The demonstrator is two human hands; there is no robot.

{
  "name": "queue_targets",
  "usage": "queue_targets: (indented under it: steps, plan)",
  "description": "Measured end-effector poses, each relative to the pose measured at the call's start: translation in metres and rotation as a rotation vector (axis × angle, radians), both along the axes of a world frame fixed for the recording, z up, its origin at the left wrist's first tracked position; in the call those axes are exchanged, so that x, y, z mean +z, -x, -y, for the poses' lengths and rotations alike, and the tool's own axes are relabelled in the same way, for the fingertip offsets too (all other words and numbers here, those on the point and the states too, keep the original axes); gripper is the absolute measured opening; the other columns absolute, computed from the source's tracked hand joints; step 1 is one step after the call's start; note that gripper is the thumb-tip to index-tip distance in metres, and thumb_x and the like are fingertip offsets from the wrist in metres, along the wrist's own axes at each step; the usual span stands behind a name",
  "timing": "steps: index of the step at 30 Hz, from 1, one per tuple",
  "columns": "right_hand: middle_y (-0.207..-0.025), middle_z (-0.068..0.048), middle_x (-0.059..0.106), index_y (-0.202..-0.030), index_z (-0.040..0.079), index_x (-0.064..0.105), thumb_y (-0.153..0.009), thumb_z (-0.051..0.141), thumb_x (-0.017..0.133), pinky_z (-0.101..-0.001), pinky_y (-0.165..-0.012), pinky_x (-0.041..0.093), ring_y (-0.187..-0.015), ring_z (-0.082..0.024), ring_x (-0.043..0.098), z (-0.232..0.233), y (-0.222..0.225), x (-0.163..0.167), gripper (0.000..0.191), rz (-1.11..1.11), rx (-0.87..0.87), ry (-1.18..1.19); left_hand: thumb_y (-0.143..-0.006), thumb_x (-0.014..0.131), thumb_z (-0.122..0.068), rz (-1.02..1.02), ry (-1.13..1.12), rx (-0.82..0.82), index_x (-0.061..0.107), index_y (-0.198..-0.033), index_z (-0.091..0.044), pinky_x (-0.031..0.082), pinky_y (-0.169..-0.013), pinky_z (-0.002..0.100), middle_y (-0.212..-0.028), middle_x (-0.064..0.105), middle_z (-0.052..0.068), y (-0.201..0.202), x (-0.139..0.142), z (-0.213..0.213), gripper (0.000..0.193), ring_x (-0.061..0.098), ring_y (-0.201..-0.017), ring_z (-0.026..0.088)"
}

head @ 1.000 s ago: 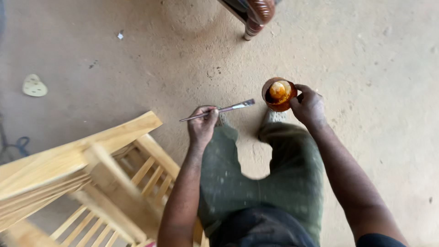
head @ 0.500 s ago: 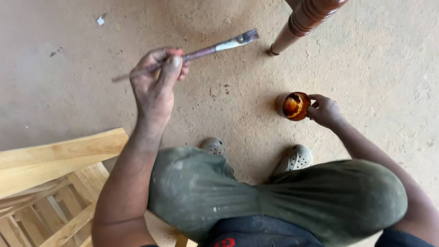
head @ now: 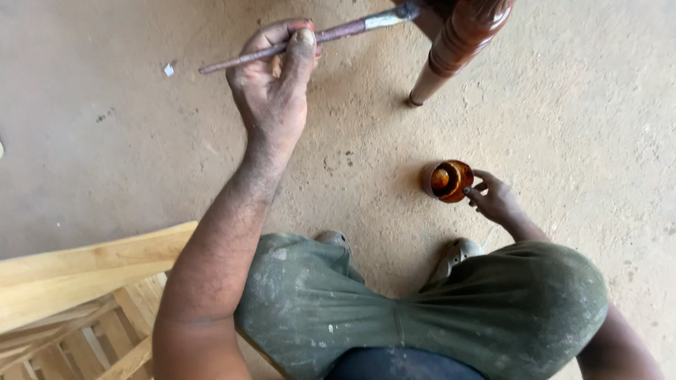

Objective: The person kneels on the floor and uses a paintbrush to apply a brown varnish to the wooden legs and frame of a chair. They repeatedly dip the brush into a small container and carefully coat the curved and carved surfaces of the chair.

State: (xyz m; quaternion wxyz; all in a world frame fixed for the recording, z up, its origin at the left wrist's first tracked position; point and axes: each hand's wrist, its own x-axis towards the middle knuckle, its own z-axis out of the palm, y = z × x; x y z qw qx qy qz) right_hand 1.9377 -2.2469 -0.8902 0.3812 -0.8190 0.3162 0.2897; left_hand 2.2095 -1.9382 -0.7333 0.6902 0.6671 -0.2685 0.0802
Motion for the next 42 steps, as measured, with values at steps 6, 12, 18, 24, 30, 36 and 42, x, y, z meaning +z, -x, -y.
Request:
queue_targets:
  steps: [6,12,18,24,30,36,42]
  plan:
    - [-0.12,-0.016,0.074,-0.153,0.011,0.046,-0.098,0.033,0.066,-0.0424,-0.083,0.063,-0.094,-0.025,0.077,0.004,-0.001,-0.018,0.062,0.014,0.064,0.031,-0.109,0.069,-0.016,-0.043,0.035,-0.024,0.072,-0.115,-0.002,0.063,-0.072,0.026,-0.094,0.076,0.008,-0.006,0.003,0.013,0.016,0.073,-0.084,0.011]
    - [-0.123,-0.015,0.073,-0.151,0.011,0.044,-0.097,0.036,0.066,-0.0441,-0.087,0.062,-0.097,-0.025,0.077,0.004,0.002,-0.033,0.063,-0.025,0.078,0.026,-0.11,0.069,-0.015,-0.045,-0.049,0.025,0.071,-0.116,-0.001,0.064,-0.076,0.025,-0.095,0.076,0.007,-0.002,-0.006,0.013,0.015,0.074,-0.088,0.01]
    - [-0.123,-0.014,0.074,-0.15,0.011,0.045,-0.097,0.037,0.066,-0.0441,-0.089,0.061,-0.1,-0.026,0.076,0.001,0.003,-0.028,0.062,-0.025,0.058,0.002,-0.108,0.068,-0.012,-0.023,-0.01,0.049,0.071,-0.117,-0.001,0.064,-0.073,0.023,-0.096,0.076,0.008,-0.008,-0.012,0.009,0.014,0.074,-0.088,0.01]
    - [-0.124,-0.014,0.073,-0.151,0.012,0.045,-0.097,0.037,0.065,-0.0449,-0.088,0.062,-0.1,-0.027,0.076,-0.008,0.004,-0.02,0.063,-0.031,0.049,0.0,-0.108,0.068,-0.008,-0.004,-0.004,0.067,0.072,-0.116,-0.004,0.066,-0.07,0.025,-0.097,0.077,0.01,-0.008,-0.021,0.003,0.011,0.076,-0.086,0.011]
    - [-0.125,-0.013,0.073,-0.151,0.013,0.045,-0.097,0.038,0.065,-0.0455,-0.089,0.062,-0.1,-0.028,0.077,-0.014,0.004,-0.014,0.063,-0.039,0.056,0.001,-0.106,0.068,-0.009,-0.02,-0.038,0.072,0.072,-0.116,-0.003,0.064,-0.064,0.023,-0.096,0.077,0.01,0.001,-0.028,-0.001,0.011,0.075,-0.082,0.01]
    - [-0.122,-0.014,0.074,-0.15,0.013,0.046,-0.097,0.039,0.065,-0.0454,-0.092,0.061,-0.102,-0.026,0.076,-0.013,0.013,-0.022,0.062,-0.011,0.061,0.005,-0.112,0.066,-0.011,0.045,-0.013,0.108,0.069,-0.124,-0.003,0.066,-0.081,0.026,-0.103,0.076,0.01,-0.009,-0.026,-0.013,0.014,0.075,-0.096,0.011]
    - [-0.121,-0.014,0.075,-0.149,0.013,0.048,-0.096,0.038,0.067,-0.0445,-0.091,0.061,-0.102,-0.026,0.077,-0.005,0.023,-0.044,0.062,-0.002,0.051,0.009,-0.105,0.068,-0.011,-0.033,-0.054,0.101,0.072,-0.115,-0.003,0.059,-0.054,0.02,-0.087,0.075,0.007,0.006,-0.031,-0.003,0.014,0.069,-0.069,0.006]
